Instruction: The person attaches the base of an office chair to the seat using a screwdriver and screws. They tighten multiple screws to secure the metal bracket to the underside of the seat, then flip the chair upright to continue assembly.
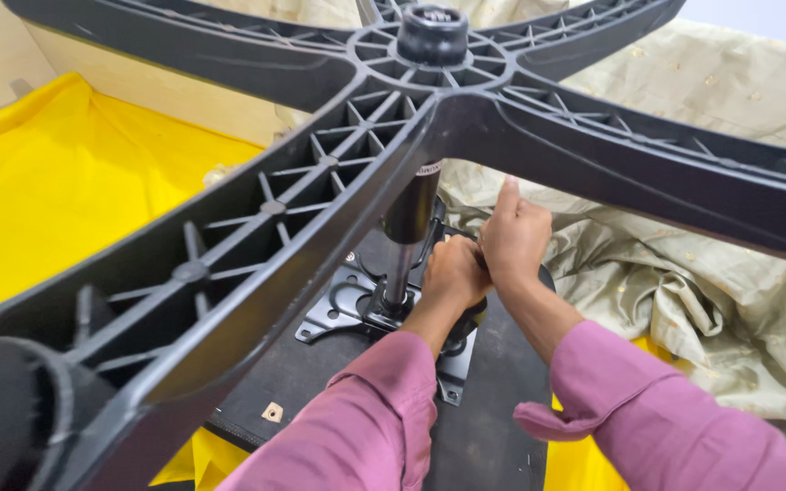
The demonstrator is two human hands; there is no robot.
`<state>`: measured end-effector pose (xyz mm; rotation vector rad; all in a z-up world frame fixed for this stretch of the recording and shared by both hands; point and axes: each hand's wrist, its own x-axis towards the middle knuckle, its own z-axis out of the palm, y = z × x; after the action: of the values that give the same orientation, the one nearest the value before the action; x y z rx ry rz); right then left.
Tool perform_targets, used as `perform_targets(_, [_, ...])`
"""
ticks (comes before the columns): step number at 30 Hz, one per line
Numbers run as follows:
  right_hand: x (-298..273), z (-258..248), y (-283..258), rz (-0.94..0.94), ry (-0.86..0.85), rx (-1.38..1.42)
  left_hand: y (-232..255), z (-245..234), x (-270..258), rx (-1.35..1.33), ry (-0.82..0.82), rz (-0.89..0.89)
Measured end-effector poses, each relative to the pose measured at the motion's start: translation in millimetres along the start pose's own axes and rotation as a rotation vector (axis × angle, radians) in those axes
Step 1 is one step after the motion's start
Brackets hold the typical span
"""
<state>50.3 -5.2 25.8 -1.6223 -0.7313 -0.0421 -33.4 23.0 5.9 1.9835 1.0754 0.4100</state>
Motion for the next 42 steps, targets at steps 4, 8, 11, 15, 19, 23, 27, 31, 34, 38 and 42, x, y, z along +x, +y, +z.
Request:
perform_targets(4, [-16.4, 4.8, -15.2, 0.054, 0.146, -0.114, 2.8, -11.6, -12.6, 0.047, -0.006, 0.001])
perform_targets(8, [-11.2, -20.8, -18.2, 0.222, -0.319, 0.220, 2.2, -5.5, -21.2, 0.032, -0.019, -0.012])
perform_targets(11, [7.0, -44.4, -23.5, 0.235, -0.714, 0.205, 2.9, -2.7, -22.4, 0.060, -0.029, 0.013])
perform_targets(15, [31.3, -59.8, -25.6, 0.306, -0.996, 0.237, 7.1, 2.8, -14.0, 0.069, -0.148, 0.000])
perform_targets(19, [34.6, -54.4, -15.9, 0.386, -1.045, 0.288, 4.8, 11.2, -3.5, 0.013, -0.119, -0.010])
perform_targets(23, [30.1, -46.7, 6.5, 0.362, -0.847, 0.391, -2.6, 25.8, 11.0, -0.044, -0.117, 0.038])
perform_targets(27, [34.1, -43.8, 16.9, 0.333, -0.712, 0.461, -2.0, 30.6, 26.4, -0.058, -0.129, 0.146])
perform_targets(31, [30.2, -39.4, 27.5, 0.297, -0.603, 0.495, -7.2, 37.4, 36.0, -0.029, -0.171, 0.143])
perform_targets(34, [28.9, -33.1, 31.9, 0.266, -0.486, 0.467, -10.0, 38.8, 47.2, 0.003, -0.206, 0.186])
perform_targets(38, [24.3, -25.8, 37.5, 0.266, -0.340, 0.503, -24.0, 46.4, 76.8, 0.064, -0.310, 0.295])
perform_targets(42, [15.5, -15.7, 31.8, 0.110, -0.053, 0.177, -45.4, 65.7, 114.9, 0.161, -0.346, 0.358])
